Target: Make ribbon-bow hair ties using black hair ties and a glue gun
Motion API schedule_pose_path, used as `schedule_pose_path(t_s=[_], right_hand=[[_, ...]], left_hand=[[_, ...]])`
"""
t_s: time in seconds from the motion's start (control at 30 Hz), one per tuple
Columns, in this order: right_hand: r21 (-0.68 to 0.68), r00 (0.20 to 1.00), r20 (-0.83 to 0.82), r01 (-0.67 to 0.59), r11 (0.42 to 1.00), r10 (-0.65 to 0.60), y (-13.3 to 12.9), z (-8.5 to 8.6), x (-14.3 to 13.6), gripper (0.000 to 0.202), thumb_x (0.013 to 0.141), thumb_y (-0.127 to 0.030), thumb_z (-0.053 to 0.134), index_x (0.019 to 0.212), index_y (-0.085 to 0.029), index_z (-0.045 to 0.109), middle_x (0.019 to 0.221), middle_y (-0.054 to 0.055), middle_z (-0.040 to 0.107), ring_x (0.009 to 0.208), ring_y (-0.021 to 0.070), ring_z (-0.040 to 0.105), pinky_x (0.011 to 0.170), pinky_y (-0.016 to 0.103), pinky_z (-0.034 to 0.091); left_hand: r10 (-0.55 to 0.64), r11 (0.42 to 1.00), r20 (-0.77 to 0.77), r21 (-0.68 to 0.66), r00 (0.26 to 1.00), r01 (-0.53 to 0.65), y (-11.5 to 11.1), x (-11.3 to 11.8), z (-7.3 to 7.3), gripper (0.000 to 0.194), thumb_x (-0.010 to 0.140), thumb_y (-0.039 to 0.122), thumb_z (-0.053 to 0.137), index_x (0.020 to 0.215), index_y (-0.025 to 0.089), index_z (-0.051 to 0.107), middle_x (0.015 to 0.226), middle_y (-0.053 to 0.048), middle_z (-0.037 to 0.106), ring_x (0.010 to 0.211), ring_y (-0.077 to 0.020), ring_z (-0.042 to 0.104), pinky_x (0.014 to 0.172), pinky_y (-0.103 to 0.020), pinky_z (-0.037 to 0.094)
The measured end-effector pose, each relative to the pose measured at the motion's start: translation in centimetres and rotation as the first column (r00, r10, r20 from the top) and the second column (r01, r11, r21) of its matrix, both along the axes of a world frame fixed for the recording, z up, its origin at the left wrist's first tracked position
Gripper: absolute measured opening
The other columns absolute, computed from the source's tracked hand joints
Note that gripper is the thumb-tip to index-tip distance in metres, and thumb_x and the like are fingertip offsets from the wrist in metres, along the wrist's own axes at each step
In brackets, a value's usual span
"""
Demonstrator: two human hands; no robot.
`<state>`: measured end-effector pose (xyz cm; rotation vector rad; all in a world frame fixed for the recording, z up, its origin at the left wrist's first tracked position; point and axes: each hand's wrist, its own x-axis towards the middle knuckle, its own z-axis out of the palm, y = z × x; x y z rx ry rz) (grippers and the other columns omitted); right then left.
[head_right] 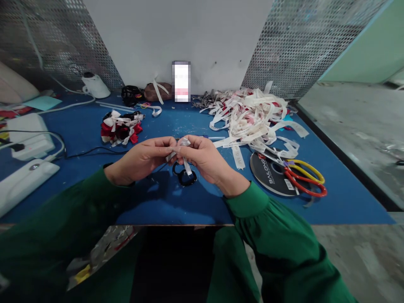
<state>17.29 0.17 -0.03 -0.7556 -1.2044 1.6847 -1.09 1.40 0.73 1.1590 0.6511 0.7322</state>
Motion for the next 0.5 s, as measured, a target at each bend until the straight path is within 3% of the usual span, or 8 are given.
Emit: schedule_pose_path(t_s=[0.5], right_hand=[[-0.031, 1.0, -0.014, -0.025, 0.999, 0.025, 0.08, -0.07, -0.17, 0.032, 0.069, -0.035, 0.085, 0.07, -0.018, 0.059, 0.061, -0.004, 0.062, 0.05, 0.0072, 0.053, 0.053, 0.022, 0.045]], left_hand=[[-0.045, 0.998, 0.035, -0.036, 0.998, 0.047, -0.08, -0.01, -0.13, 0.013, 0.085, 0.028, 0.064, 0.077, 0.018, 0.061, 0.078, -0.006, 0.063, 0.078, -0.0206, 0.061, 0.075, -0.033, 0.045]])
